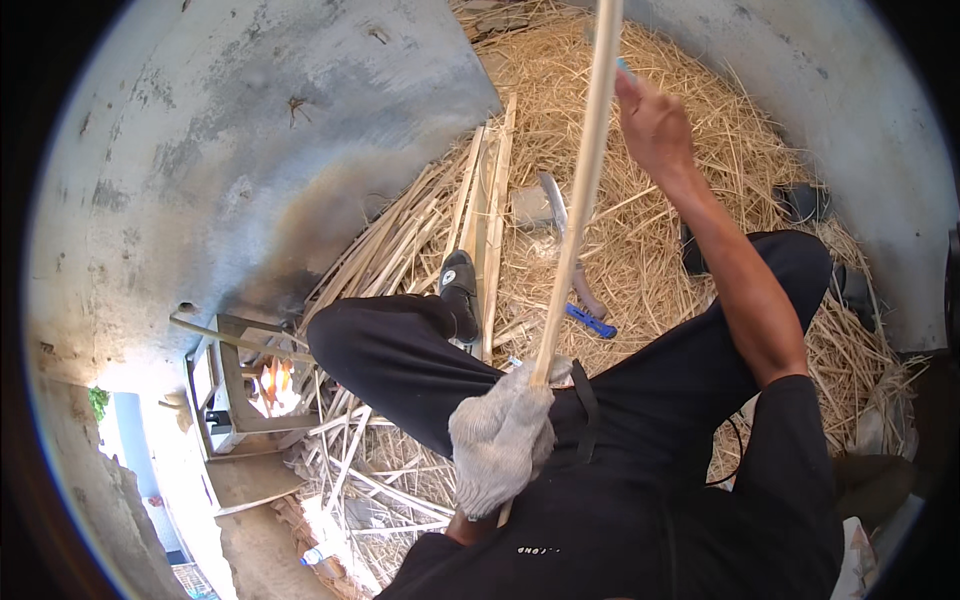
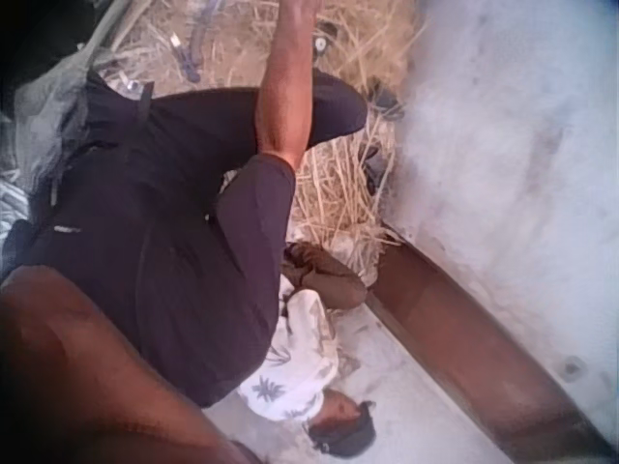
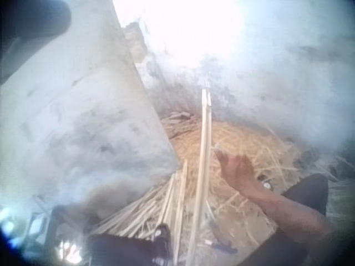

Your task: The person sits on a straw-covered floor and uses a knife to split a long bamboo stick into thin strips. They hold the bamboo vertically and shave off layers, occasionally switching between a blue-handled and a green-handled knife.

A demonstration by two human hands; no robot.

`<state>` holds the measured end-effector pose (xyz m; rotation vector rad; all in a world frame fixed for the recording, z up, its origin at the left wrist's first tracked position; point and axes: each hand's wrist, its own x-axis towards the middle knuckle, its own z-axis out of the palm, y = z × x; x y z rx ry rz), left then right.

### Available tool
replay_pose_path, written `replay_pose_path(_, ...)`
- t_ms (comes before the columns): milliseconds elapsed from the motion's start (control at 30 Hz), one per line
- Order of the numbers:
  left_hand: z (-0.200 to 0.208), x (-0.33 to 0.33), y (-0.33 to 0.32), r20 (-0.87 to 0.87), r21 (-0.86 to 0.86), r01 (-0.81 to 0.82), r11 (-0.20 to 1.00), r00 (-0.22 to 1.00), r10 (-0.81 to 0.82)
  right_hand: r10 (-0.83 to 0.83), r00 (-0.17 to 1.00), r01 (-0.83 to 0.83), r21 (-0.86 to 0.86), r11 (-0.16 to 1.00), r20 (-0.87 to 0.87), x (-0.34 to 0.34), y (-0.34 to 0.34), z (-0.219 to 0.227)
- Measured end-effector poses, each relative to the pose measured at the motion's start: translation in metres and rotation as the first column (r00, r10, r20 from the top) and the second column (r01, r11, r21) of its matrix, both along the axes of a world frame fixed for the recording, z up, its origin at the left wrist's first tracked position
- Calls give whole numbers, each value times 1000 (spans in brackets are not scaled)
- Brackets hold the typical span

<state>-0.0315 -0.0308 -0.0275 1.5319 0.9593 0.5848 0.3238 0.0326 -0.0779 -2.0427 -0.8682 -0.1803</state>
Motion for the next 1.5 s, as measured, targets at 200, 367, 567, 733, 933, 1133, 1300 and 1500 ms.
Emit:
replay_pose_path(200,11,22,38,109,-278,-124,953,981,160,540,833,-547,341,765,124,-70,-48,24)
replay_pose_path(367,27,30,34,102,-260,-194,946,969,227,782,595,-797,8,604,187,-124,-51,14)
replay_pose_path(567,18,29,28,85,-129,-210,969,971,222,707,633,-731,-57,679,316,-124,-46,6)
replay_pose_path(733,18,20,20,161,-167,27,986,987,0,-25,986,15,58,998,166,-40,-7,-5)
replay_pose_path(933,20,24,23,87,-292,23,956,996,3,132,983,-178,481,858,127,-22,-54,49)
replay_pose_path(1133,25,25,41,327,-233,12,972,943,67,564,807,-590,261,764,173,-75,-61,40)
replay_pose_path(1300,35,33,45,206,-153,-55,987,975,87,692,704,-709,221,670,158,-88,-57,30)
replay_pose_path(1500,32,37,46,223,-79,-128,989,964,143,715,687,-724,212,657,129,-94,-56,30)
